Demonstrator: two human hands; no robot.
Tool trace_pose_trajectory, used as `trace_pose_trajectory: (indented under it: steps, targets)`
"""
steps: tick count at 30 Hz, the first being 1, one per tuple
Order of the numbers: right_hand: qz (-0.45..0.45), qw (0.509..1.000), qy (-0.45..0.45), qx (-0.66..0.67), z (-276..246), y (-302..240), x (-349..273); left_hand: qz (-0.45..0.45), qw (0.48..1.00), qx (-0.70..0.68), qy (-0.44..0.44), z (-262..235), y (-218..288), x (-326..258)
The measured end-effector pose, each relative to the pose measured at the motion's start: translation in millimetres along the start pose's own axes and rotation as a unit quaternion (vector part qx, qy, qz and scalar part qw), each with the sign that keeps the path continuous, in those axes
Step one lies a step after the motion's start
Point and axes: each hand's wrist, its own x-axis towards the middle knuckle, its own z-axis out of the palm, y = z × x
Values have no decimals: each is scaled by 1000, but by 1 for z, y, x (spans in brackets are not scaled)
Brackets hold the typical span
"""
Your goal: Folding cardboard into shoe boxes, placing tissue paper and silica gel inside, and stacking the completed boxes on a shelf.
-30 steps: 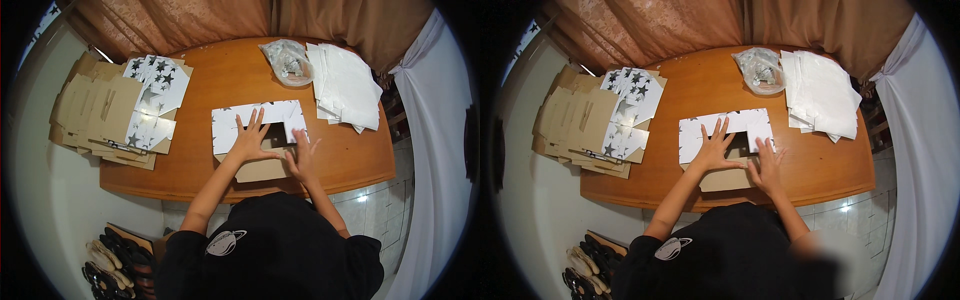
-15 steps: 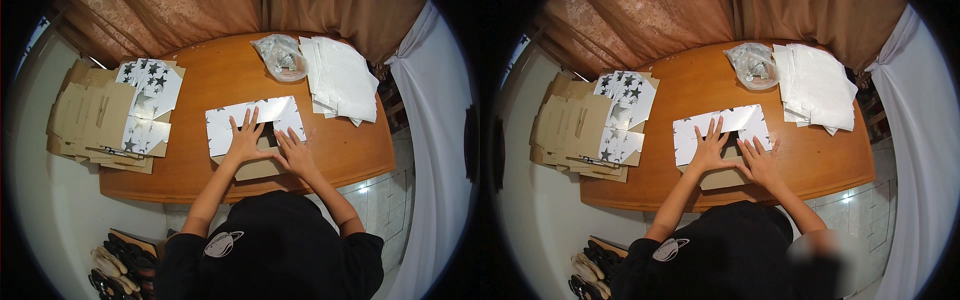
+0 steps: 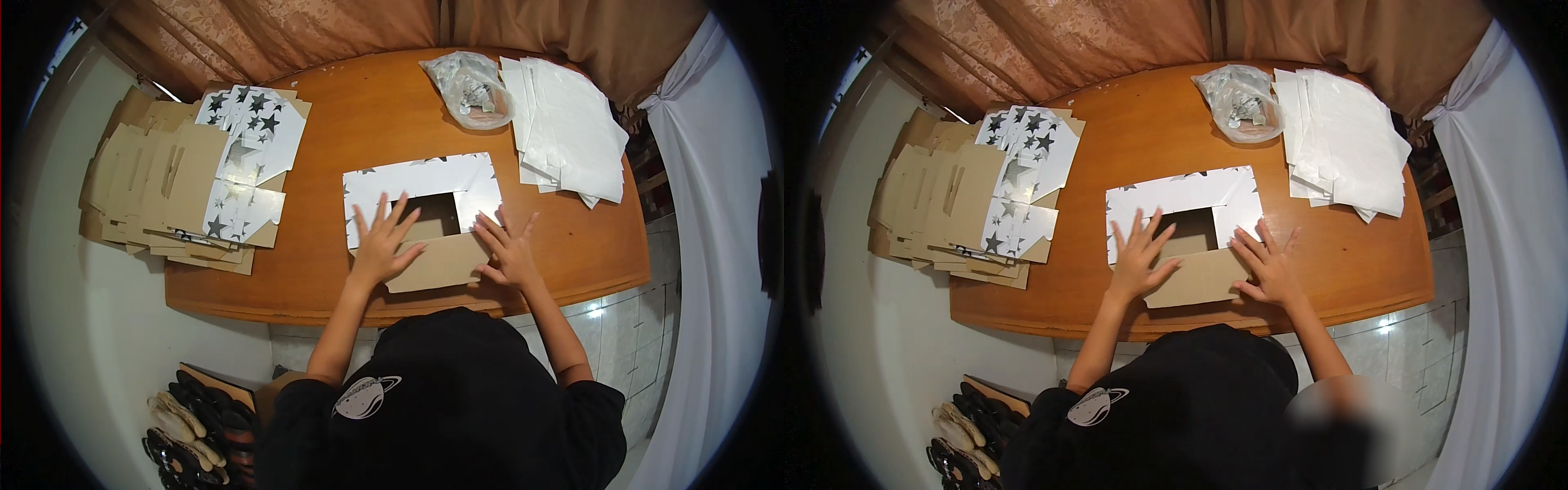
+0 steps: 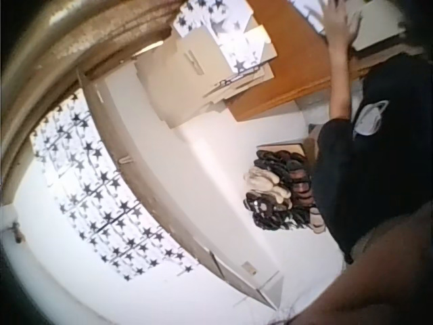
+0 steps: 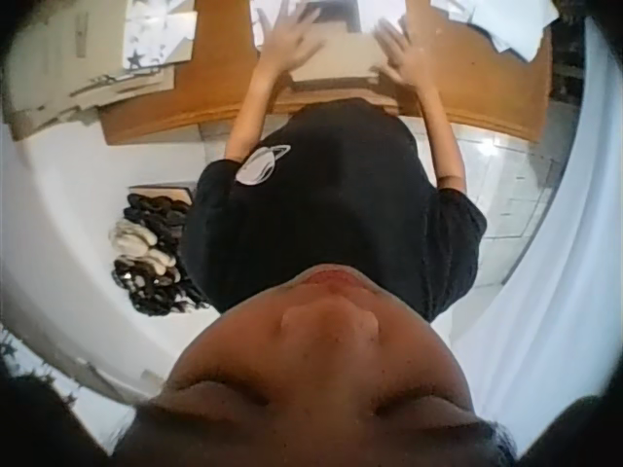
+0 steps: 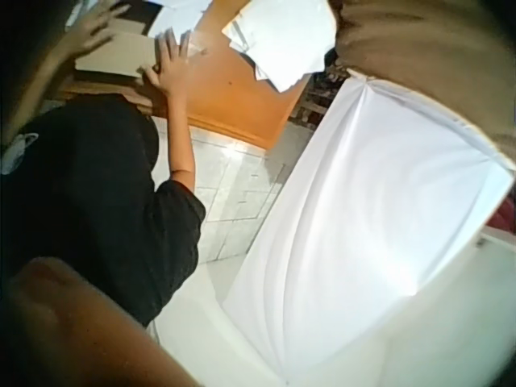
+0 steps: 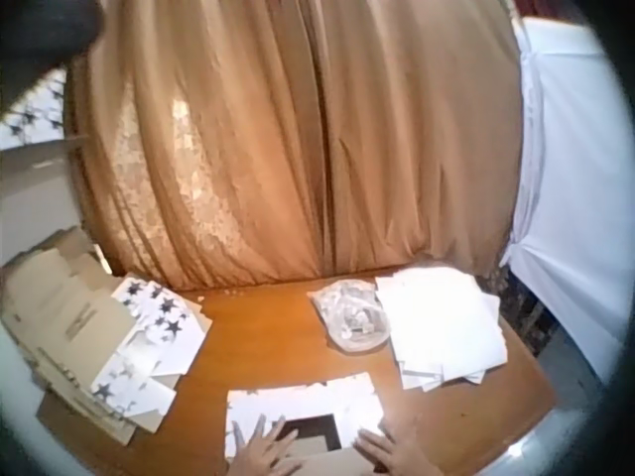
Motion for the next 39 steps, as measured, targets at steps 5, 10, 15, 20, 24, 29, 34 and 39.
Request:
trace_pose_trajectory:
  steps: [5, 10, 15, 20, 24, 29, 34, 39]
  targets:
    - [-23, 999, 16, 24, -2, 20, -10, -19, 1000, 12, -3, -21, -35, -57]
    - [-48, 994, 95, 9, 11, 27, -8, -28, 999, -6, 45, -15, -48, -83]
    - [-44, 981, 184, 46, 18, 25, 3, -121, 980, -44, 149, 3, -45, -75]
    - [180, 933, 259, 174, 21, -3, 32, -247, 944, -111, 185, 11, -23, -52]
    - [106, 978, 165, -66, 22, -10, 31, -177, 970, 38, 162, 18, -14, -51]
    - [44, 992, 98, -72, 30, -40, 40, -140, 985, 39, 98, 31, 19, -46]
    - [56, 987, 118, -93, 47, -39, 43, -128, 975, 116, 138, 41, 9, -39]
    - [61, 988, 120, -74, 43, -40, 45, -124, 970, 137, 158, 40, 8, -38]
